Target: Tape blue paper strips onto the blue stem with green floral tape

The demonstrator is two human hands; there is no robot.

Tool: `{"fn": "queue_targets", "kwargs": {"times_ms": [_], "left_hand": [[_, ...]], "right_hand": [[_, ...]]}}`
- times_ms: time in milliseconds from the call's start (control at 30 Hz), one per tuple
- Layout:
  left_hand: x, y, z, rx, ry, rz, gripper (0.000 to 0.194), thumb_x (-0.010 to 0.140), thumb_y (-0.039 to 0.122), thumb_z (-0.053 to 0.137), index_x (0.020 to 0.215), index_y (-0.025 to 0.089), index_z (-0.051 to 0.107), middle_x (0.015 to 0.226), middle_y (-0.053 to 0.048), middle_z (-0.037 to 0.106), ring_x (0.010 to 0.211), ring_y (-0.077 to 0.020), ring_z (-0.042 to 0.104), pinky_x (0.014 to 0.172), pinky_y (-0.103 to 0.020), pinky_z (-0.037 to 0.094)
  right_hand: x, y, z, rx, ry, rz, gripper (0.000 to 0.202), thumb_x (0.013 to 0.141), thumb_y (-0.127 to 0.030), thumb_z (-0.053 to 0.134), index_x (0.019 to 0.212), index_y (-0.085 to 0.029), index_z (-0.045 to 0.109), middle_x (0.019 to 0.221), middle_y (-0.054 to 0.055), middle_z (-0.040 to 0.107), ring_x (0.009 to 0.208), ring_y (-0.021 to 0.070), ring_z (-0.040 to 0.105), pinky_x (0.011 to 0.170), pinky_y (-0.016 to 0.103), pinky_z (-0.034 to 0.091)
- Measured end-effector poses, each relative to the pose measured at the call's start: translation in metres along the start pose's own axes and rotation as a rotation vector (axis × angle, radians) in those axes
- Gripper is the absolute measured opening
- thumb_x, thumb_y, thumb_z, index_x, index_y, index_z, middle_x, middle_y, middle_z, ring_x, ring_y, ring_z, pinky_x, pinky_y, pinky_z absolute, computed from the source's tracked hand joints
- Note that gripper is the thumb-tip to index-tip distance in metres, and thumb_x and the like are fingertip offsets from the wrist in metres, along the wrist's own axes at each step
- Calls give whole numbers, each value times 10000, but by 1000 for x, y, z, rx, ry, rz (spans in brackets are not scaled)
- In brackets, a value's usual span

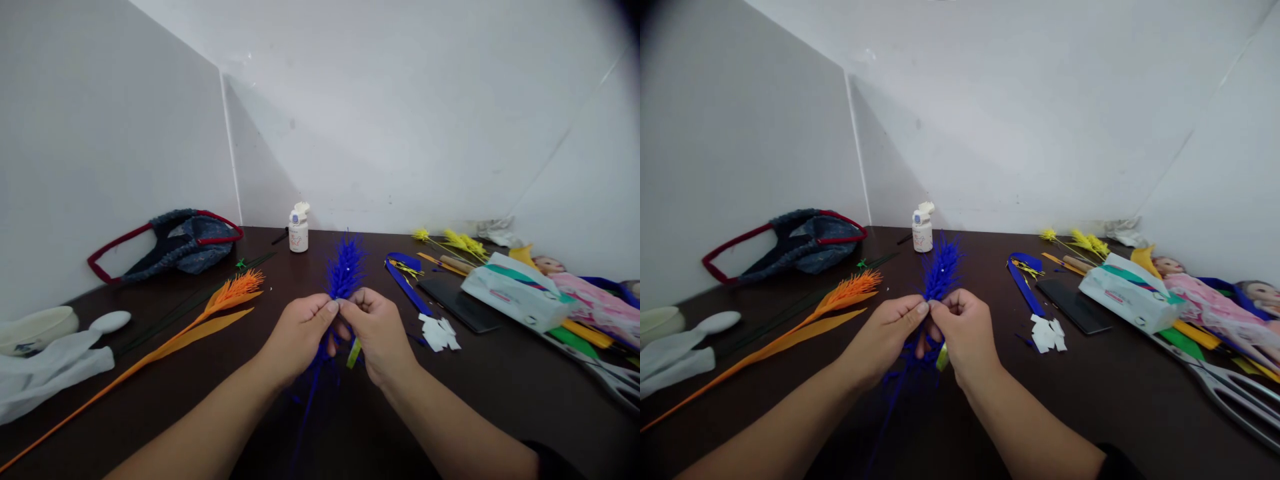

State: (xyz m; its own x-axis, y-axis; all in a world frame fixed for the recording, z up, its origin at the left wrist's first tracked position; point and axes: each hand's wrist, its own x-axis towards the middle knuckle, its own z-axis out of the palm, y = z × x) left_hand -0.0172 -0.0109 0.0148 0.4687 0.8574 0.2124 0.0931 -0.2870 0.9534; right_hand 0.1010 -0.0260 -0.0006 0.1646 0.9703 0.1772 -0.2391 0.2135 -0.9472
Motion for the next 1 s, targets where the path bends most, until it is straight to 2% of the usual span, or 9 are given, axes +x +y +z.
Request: {"fn": "queue_targets", "kwargs": {"times_ms": [200,333,467,567,633,733,833,900,1000], "left_hand": [[0,3,5,-163,106,-116,270,808,279,495,571,150,490,459,39,503,368,-51,388,406,-179,276],[2,1,2,-213,180,-111,293,794,287,511,537,151,475,429,50,448,381,-56,402,419,-182,272],[4,0,-4,-251,251,-77,249,797,319,504,613,154,533,424,60,429,360,-63,379,406,-196,262],[7,-1,-8,-274,303,-53,218,791,323,519,663,152,564,426,63,423,363,-64,383,400,-192,257],[9,-2,-10,-312,330,-31,215,790,320,525,665,150,565,424,65,414,371,-62,383,401,-186,263],[11,-5,-15,-384,344,9,217,791,308,538,650,144,555,431,63,416,381,-50,359,404,-176,270],[13,-9,-21,-498,305,36,196,782,319,571,679,153,548,461,59,437,406,-50,376,425,-173,303],[14,-12,-24,-625,245,41,199,782,349,579,711,169,533,473,61,443,413,-57,396,445,-183,337],[15,-13,-24,-784,166,20,239,779,390,581,702,182,492,432,71,413,370,-58,372,420,-187,336]], "right_hand": [[-2,-3,-1,-66,116,-53,203,644,-227,676,547,-170,507,446,-79,458,407,62,398,406,197,300],[-7,-5,-2,62,11,34,158,681,-258,662,626,-171,542,424,-84,443,393,58,363,405,191,298],[-11,-10,-8,109,-74,115,276,724,-328,663,940,-184,571,576,-31,595,454,80,476,425,189,353],[-13,-13,-10,119,-190,127,295,687,-264,709,940,-186,577,632,-27,616,479,79,505,440,187,389],[-16,-12,-7,94,-220,78,256,686,-225,708,914,-190,597,678,-18,640,538,90,549,480,193,428],[-24,-8,3,26,-212,-14,198,712,-229,684,898,-197,623,800,22,686,716,142,629,638,250,497],[-32,-6,14,-156,-233,-108,222,747,-256,635,962,-201,634,869,56,694,805,195,644,735,334,508],[-36,-9,18,-394,-295,-274,330,747,-262,624,1071,-197,617,965,87,677,891,233,623,805,394,487],[-38,-19,19,-670,-485,-531,486,772,-306,601,1233,-170,527,1114,129,619,1008,266,564,885,436,437]]}}
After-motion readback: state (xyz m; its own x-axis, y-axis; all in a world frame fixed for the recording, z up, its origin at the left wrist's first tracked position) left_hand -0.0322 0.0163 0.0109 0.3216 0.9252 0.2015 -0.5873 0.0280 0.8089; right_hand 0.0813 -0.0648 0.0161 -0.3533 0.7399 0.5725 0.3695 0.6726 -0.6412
